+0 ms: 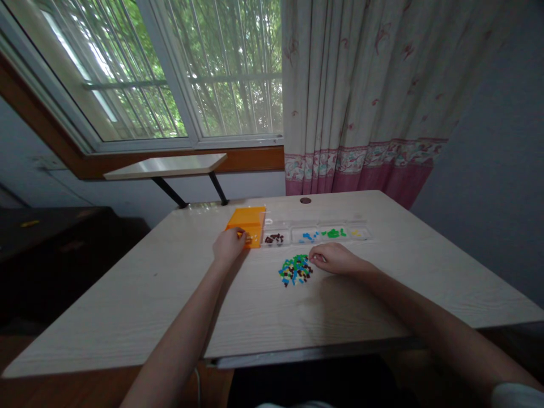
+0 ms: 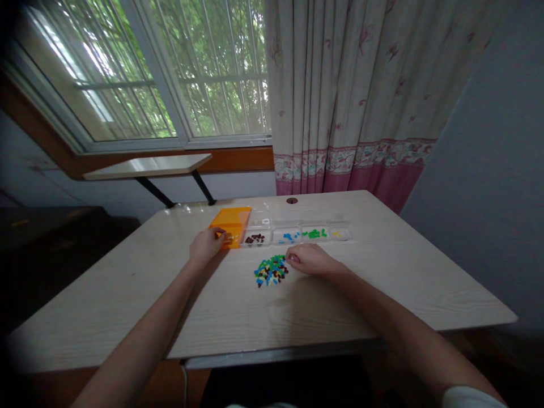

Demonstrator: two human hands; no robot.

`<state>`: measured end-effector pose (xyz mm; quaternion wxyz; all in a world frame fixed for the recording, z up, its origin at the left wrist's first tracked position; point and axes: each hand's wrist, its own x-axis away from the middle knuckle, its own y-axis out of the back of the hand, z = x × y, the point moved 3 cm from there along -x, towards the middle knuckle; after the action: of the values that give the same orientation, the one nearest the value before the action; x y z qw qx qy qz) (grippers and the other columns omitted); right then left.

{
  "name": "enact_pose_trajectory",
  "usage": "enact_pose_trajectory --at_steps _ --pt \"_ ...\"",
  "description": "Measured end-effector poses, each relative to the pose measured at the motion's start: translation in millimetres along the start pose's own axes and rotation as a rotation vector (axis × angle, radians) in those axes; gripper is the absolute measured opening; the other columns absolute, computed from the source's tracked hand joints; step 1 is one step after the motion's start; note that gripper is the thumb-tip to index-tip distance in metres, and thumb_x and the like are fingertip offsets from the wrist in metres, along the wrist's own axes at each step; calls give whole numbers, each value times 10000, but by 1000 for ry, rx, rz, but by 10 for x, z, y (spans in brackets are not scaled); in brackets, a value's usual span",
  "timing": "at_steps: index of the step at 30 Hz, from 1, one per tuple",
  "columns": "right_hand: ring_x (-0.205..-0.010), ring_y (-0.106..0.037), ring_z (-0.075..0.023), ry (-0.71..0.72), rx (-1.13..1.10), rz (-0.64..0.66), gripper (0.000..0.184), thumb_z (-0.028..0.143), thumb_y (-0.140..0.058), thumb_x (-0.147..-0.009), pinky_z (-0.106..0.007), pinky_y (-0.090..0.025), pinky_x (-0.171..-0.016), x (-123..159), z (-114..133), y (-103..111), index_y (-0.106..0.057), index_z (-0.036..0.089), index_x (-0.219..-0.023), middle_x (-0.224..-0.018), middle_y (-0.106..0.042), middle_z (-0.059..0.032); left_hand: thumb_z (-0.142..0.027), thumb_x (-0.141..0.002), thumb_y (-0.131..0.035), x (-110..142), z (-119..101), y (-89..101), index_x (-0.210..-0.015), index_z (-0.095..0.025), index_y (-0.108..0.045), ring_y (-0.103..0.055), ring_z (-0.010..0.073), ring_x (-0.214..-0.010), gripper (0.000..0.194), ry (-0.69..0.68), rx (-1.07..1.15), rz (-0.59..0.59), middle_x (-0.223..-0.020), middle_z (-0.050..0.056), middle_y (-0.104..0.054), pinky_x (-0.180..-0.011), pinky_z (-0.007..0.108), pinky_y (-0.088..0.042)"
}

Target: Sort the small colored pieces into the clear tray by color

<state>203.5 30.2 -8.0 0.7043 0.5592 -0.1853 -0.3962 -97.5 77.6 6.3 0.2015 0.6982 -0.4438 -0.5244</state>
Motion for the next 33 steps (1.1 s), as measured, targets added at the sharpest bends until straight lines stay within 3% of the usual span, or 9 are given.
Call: enact_pose_trajectory --at_steps 3,8,13,21,33 --pt "-630 -540 -113 25 -47 -92 177 267 -478 -811 -202 -356 -585 -3 25 18 -629 186 -854 -707 -619 -15 -304 -761 -544 40 -205 -6 -804 -139 -656 -414 103 -472 204 -60 74 61 -542 8 -530 -458 217 -236" --pt "-644 -522 -109 147 -150 -345 194 297 -467 -835 -204 -390 -613 9 146 78 -617 177 -855 -719 -594 -29 -328 -784 -494 318 -813 -124 -845 -137 -665 -423 86 -486 264 -170 465 359 -551 -8 -531 -463 191 -294" --pt "-576 -484 -99 219 -213 -494 188 302 -476 -837 -206 -394 -564 26 243 72 -609 169 -836 -658 -553 -19 -362 -747 -547 604 -1196 -234 -786 -142 -676 -298 57 -429 258 -177 646 526 -448 -58 -367 -424 173 -229" --pt "-613 -522 -112 236 -196 -504 183 293 -462 -844 -221 -425 -578 34 273 37 -600 175 -862 -684 -577 -32 -336 -717 -582 604 -1195 -233 -793 -128 -675 -261 50 -429 240 -89 770 539 -454 -62 -345 -413 169 -205" --pt "-673 -558 -117 295 -112 -502 153 260 -474 -832 -214 -439 -615 36 244 4 -601 173 -832 -732 -613 -46 -344 -736 -571 614 -1172 -250 -775 -120 -667 -279 49 -443 246 -142 732 561 -466 -57 -350 -426 168 -207"
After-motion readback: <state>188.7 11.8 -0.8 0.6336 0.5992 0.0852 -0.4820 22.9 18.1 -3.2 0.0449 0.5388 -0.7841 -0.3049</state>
